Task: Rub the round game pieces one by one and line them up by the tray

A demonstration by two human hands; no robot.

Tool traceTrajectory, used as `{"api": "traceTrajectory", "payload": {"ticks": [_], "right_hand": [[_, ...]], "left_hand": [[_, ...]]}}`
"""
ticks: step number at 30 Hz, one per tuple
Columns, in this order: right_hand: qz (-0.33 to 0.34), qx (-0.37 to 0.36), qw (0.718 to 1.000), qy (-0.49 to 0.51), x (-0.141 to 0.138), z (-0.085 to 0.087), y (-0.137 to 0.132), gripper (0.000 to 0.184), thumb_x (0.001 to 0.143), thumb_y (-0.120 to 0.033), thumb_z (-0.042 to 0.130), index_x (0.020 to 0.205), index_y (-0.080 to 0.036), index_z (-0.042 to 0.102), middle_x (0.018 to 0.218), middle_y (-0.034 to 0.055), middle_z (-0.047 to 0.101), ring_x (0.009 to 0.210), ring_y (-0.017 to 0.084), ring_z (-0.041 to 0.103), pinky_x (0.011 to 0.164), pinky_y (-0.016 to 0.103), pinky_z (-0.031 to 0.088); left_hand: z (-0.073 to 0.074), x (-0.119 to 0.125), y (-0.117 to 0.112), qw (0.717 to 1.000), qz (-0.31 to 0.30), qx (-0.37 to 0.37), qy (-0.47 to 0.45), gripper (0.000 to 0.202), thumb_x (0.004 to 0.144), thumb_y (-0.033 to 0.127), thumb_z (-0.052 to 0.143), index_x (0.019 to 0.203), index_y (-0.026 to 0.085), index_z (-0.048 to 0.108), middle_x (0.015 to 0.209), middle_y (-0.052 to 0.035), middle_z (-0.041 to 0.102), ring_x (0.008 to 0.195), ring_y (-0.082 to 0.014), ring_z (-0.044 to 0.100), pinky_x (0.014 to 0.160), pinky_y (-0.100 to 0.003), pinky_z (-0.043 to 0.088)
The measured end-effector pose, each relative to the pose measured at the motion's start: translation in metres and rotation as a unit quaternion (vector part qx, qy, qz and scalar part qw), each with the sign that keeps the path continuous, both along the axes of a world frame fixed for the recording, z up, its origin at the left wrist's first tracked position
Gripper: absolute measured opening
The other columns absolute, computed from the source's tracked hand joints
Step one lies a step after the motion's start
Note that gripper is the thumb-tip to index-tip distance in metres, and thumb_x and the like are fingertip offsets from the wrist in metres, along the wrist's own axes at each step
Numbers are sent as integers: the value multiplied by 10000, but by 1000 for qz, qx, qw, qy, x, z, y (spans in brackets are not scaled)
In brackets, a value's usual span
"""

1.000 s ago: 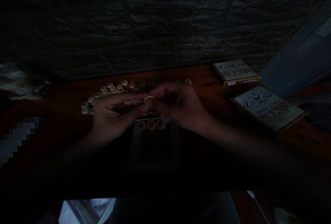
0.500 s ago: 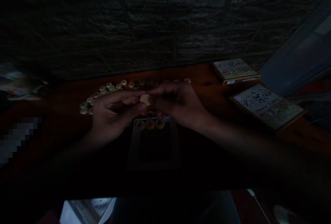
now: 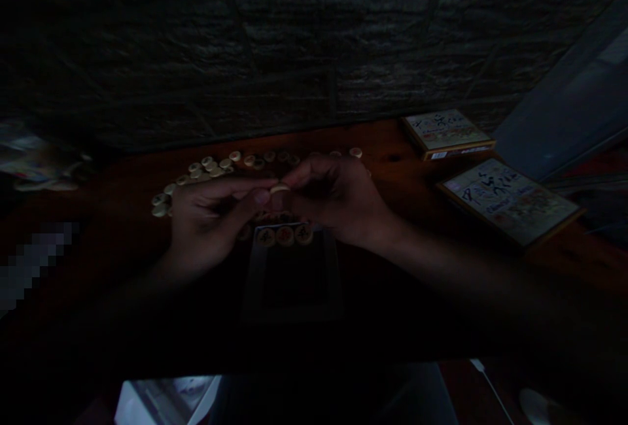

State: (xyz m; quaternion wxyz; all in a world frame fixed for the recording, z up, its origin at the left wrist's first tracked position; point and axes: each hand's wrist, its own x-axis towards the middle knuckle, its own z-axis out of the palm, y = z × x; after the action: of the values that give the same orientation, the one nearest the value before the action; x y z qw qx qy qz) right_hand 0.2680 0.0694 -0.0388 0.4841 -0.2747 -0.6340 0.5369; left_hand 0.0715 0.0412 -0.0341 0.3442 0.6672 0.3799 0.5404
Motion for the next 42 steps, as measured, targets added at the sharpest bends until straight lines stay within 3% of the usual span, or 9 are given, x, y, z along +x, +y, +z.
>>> {"api": "traceTrajectory", "payload": {"ticks": [6, 12, 19, 26, 42], "right_hand": [[5, -6, 1000, -20, 3, 4, 1, 287, 786, -400, 880, 867, -146, 774, 670, -6, 715, 518, 99, 629, 470, 210, 523], [23, -41, 998, -34, 2, 7, -1, 284, 826, -418, 846, 871, -145, 781, 679, 5, 715, 516, 93, 622, 484, 201, 525], [18, -65, 997, -28, 2, 11, -5, 299, 830, -430, 836, 928, -151, 796, 693, 14, 723, 534, 104, 637, 501, 213, 533], [7, -49, 999, -7, 0, 7, -2, 306, 782, -384, 882, 949, -145, 788, 732, 9, 737, 564, 108, 660, 515, 224, 553], [56, -65, 996, 12, 3, 5, 0, 190, 809, -283, 872, 963, -187, 818, 706, -3, 768, 606, 104, 717, 602, 204, 603]], "left_hand": [[-6, 1, -1, 998, -54, -3, -23, 314, 841, 168, 834, 1144, 242, 802, 1021, -33, 834, 880, -202, 806, 809, -320, 680], [-9, 1, 0, 999, -29, 8, -15, 312, 838, 168, 842, 1139, 243, 808, 1036, -31, 834, 874, -198, 807, 821, -322, 685], [-7, -1, 2, 1000, 2, 2, -16, 174, 887, 168, 788, 1030, 255, 837, 935, -4, 841, 728, -168, 805, 678, -263, 690], [-6, 0, 4, 997, -69, 29, -21, 350, 844, 72, 805, 1147, 248, 800, 993, -13, 836, 845, -169, 809, 797, -266, 677], [-11, -3, 3, 995, -13, 89, 37, 298, 837, 86, 824, 1096, 232, 809, 973, -15, 826, 821, -141, 794, 760, -215, 657]]}}
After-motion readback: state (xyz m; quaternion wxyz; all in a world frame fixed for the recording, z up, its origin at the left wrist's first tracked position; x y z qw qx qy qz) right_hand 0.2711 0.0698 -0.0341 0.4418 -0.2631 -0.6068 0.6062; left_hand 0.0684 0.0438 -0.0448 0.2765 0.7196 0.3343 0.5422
